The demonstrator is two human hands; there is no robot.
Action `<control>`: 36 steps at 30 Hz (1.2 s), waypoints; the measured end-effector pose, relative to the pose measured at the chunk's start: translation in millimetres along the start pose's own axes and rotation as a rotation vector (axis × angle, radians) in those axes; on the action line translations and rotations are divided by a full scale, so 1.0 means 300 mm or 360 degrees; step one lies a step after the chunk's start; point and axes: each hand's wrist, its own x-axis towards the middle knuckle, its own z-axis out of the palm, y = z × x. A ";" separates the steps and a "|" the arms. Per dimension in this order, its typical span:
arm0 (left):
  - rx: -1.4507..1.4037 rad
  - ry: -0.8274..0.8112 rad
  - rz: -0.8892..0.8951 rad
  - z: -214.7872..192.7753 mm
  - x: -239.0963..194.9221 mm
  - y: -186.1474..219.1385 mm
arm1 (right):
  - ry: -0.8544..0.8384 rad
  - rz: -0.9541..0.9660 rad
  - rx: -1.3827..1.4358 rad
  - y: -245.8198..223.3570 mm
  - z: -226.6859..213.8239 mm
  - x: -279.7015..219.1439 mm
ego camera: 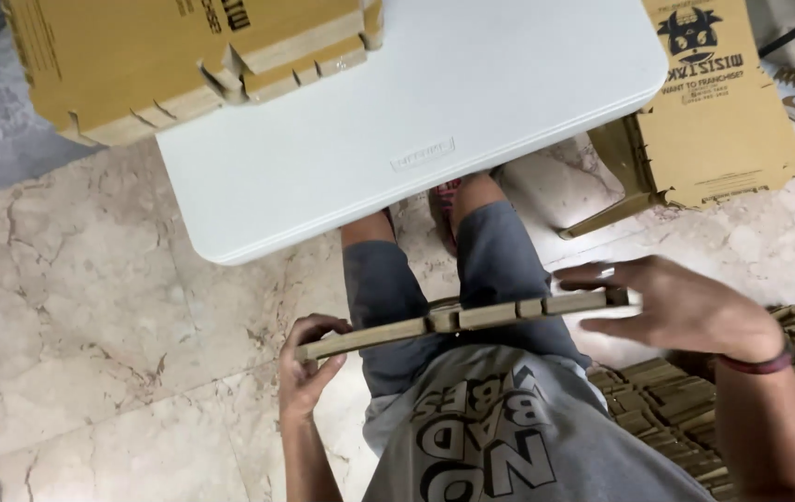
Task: Folding flat cardboard templates into boxes and stacking them on a table.
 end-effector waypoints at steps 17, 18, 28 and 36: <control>-0.0090 0.0547 0.0608 0.067 0.029 -0.178 | 0.1317 -0.0270 0.0792 0.393 0.324 0.113; -0.0084 0.0589 0.0676 0.085 0.056 -0.122 | 0.1411 -0.0242 0.0735 0.423 0.292 0.133; 0.0046 0.0800 0.0844 0.043 0.597 0.427 | 0.1570 -0.0804 0.0600 -0.077 -0.416 0.607; 0.0203 0.0728 0.0652 -0.064 0.743 0.398 | 0.1285 -0.0768 0.0864 -0.180 -0.454 0.752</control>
